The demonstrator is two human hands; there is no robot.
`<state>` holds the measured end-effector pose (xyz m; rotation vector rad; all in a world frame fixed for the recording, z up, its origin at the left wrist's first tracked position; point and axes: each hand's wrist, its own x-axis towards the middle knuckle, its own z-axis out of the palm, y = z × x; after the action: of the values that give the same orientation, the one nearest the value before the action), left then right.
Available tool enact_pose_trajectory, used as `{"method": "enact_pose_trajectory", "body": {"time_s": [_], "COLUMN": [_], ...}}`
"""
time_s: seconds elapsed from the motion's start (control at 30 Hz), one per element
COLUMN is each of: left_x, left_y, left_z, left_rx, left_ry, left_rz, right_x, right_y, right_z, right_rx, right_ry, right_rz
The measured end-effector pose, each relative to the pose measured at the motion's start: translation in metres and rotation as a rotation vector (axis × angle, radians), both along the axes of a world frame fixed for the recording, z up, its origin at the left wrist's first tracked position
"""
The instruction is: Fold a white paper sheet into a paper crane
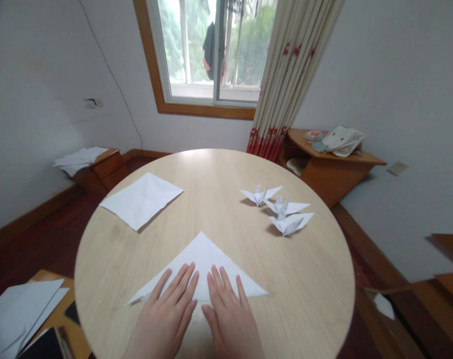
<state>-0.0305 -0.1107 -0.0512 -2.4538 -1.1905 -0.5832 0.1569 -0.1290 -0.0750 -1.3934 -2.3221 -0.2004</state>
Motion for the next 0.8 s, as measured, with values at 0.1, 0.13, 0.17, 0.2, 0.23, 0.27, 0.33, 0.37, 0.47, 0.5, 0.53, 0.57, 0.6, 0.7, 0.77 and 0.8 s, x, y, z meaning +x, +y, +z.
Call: {"method": "enact_pose_trajectory", "body": {"time_s": [0.1, 0.13, 0.17, 0.2, 0.23, 0.27, 0.33, 0.37, 0.47, 0.5, 0.53, 0.57, 0.6, 0.7, 0.77, 0.8], "left_x": [0.000, 0.000, 0.000, 0.000, 0.000, 0.000, 0.000, 0.001, 0.001, 0.001, 0.001, 0.001, 0.001, 0.001, 0.000, 0.000], "left_y": [0.000, 0.000, 0.000, 0.000, 0.000, 0.000, 0.000, 0.000, 0.000, 0.000, 0.000, 0.000, 0.000, 0.000, 0.000, 0.000], "left_z": [0.000, 0.000, 0.000, 0.001, 0.000, 0.000, 0.000, 0.000, 0.000, 0.000, 0.001, 0.001, 0.001, 0.002, 0.003, 0.004], "left_rx": [-0.011, -0.013, -0.017, -0.020, -0.022, -0.022, -0.012, -0.008, -0.005, -0.005, -0.006, -0.006, -0.007, -0.014, -0.014, -0.013], "left_ry": [-0.014, -0.014, -0.013, -0.013, -0.017, -0.022, -0.029, -0.032, -0.040, -0.040, -0.041, -0.042, -0.045, -0.061, -0.064, -0.067], "left_rz": [0.002, 0.003, 0.005, 0.008, 0.011, 0.015, 0.015, 0.012, 0.008, 0.008, 0.008, 0.007, 0.005, 0.002, 0.004, 0.006], "right_x": [0.001, 0.001, 0.001, 0.002, 0.002, 0.002, 0.002, 0.003, 0.006, 0.007, 0.008, 0.009, 0.009, 0.010, 0.011, 0.011], "right_y": [-0.001, -0.001, -0.001, -0.001, -0.001, -0.001, -0.001, -0.001, -0.002, -0.002, -0.002, -0.002, -0.002, -0.002, -0.001, -0.001], "right_z": [-0.001, -0.002, -0.001, -0.001, -0.001, -0.001, -0.002, -0.003, -0.007, -0.008, -0.009, -0.010, -0.010, -0.009, -0.007, -0.006], "right_rx": [0.021, 0.027, 0.033, 0.040, 0.051, 0.062, 0.097, 0.113, 0.143, 0.145, 0.144, 0.145, 0.150, 0.176, 0.190, 0.192], "right_ry": [-0.043, -0.056, -0.069, -0.082, -0.096, -0.112, -0.144, -0.155, -0.141, -0.133, -0.129, -0.131, -0.139, -0.175, -0.191, -0.195], "right_rz": [-0.066, -0.082, -0.095, -0.102, -0.109, -0.119, -0.152, -0.174, -0.250, -0.263, -0.272, -0.279, -0.285, -0.309, -0.316, -0.313]}}
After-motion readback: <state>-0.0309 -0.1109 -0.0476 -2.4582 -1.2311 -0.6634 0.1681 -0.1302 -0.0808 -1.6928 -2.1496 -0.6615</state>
